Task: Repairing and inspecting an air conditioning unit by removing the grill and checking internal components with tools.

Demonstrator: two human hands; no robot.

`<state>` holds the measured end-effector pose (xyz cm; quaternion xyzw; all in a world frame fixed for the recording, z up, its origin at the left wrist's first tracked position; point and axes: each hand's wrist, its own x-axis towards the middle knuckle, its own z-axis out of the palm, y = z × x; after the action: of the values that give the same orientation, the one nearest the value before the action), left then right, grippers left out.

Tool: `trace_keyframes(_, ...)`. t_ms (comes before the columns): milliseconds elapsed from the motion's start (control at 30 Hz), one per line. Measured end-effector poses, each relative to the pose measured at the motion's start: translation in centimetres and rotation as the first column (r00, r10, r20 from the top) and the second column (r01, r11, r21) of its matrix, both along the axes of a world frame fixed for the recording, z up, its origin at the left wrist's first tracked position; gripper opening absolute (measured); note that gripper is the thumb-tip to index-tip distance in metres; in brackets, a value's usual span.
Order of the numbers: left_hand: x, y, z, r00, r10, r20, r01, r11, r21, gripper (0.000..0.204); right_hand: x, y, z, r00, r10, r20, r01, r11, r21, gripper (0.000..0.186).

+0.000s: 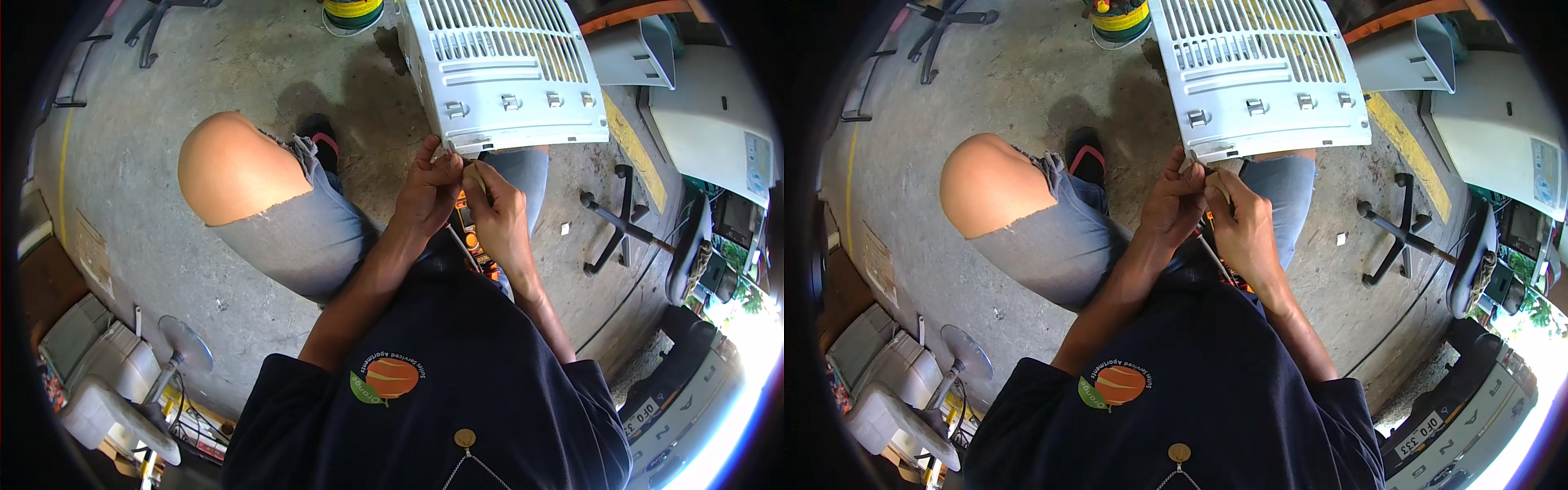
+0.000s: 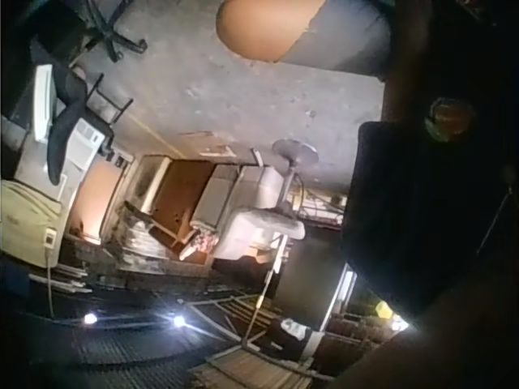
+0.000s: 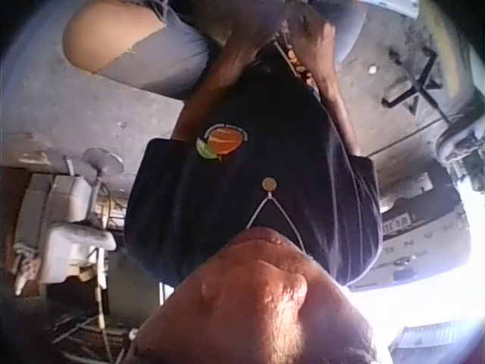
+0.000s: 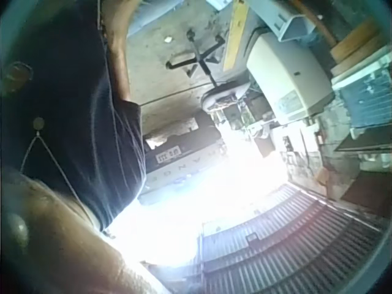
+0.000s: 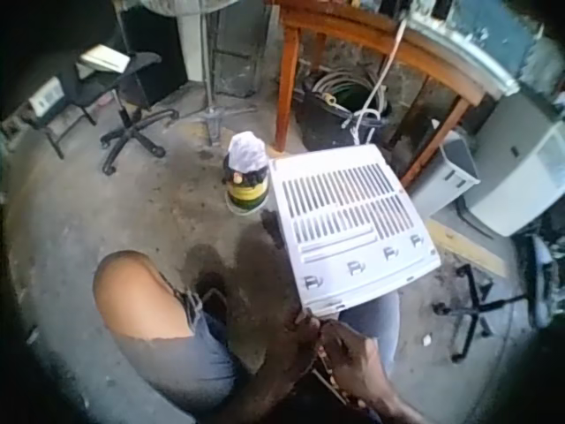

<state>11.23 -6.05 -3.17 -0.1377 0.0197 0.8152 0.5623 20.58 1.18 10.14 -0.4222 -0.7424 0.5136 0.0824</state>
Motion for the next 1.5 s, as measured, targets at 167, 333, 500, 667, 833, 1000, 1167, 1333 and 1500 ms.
trace_keyframes(167, 0.0, 0.1, 0.5, 0.997, -0.001, 0.074, 0.009, 0.994, -0.107, 0.056, 0.0, 0.3, -0.1, 0.999, 0.038, -0.014, -0.037, 0.997, 0.064, 0.009)
trace_keyframes(333, 0.0, 0.3, -0.3, 0.999, -0.015, 0.037, 0.019, 0.993, -0.115, 0.056, 0.0, 0.1, 0.0, 1.0, 0.01, 0.008, -0.01, 0.999, 0.035, 0.01)
trace_keyframes(500, 0.0, 0.4, 0.0, 1.0, -0.018, 0.018, 0.02, 0.99, -0.141, 0.056, 0.3, 0.2, -0.4, 1.0, -0.01, -0.003, 0.01, 0.999, 0.034, 0.014)
trace_keyframes(667, -0.1, 0.1, 0.7, 0.999, 0.004, 0.034, -0.001, 0.996, -0.086, 0.057, 0.5, 0.6, -0.6, 0.999, 0.033, -0.027, -0.032, 0.998, 0.046, 0.012)
trace_keyframes(833, -0.2, 0.1, 1.2, 0.999, 0.006, 0.04, -0.003, 0.998, -0.064, 0.057, 0.5, 0.7, -0.4, 0.999, 0.047, -0.026, -0.046, 0.998, 0.044, 0.014)
trace_keyframes(1000, -0.2, 0.2, 0.8, 1.0, -0.01, -0.006, 0.009, 0.998, -0.059, 0.054, 0.4, 0.6, -0.2, 1.0, 0.021, -0.017, -0.021, 1.0, 0.006, 0.015)
trace_keyframes(1167, 0.1, 0.2, -0.3, 0.998, -0.014, -0.057, 0.009, 0.996, -0.089, 0.05, 0.2, 0.2, -0.1, 1.0, -0.024, -0.019, 0.024, 1.0, 0.007, 0.015)
trace_keyframes(1333, 0.1, 0.3, 0.1, 0.999, 0.0, -0.035, -0.003, 0.994, -0.111, 0.048, 0.2, 0.0, -0.2, 0.999, -0.036, -0.012, 0.037, 0.999, 0.012, 0.014)
trace_keyframes(1500, 0.0, 0.8, 1.2, 0.998, -0.023, -0.058, 0.009, 0.974, -0.225, 0.049, 0.3, -0.1, -0.2, 0.999, -0.042, -0.014, 0.043, 0.995, 0.084, 0.012)
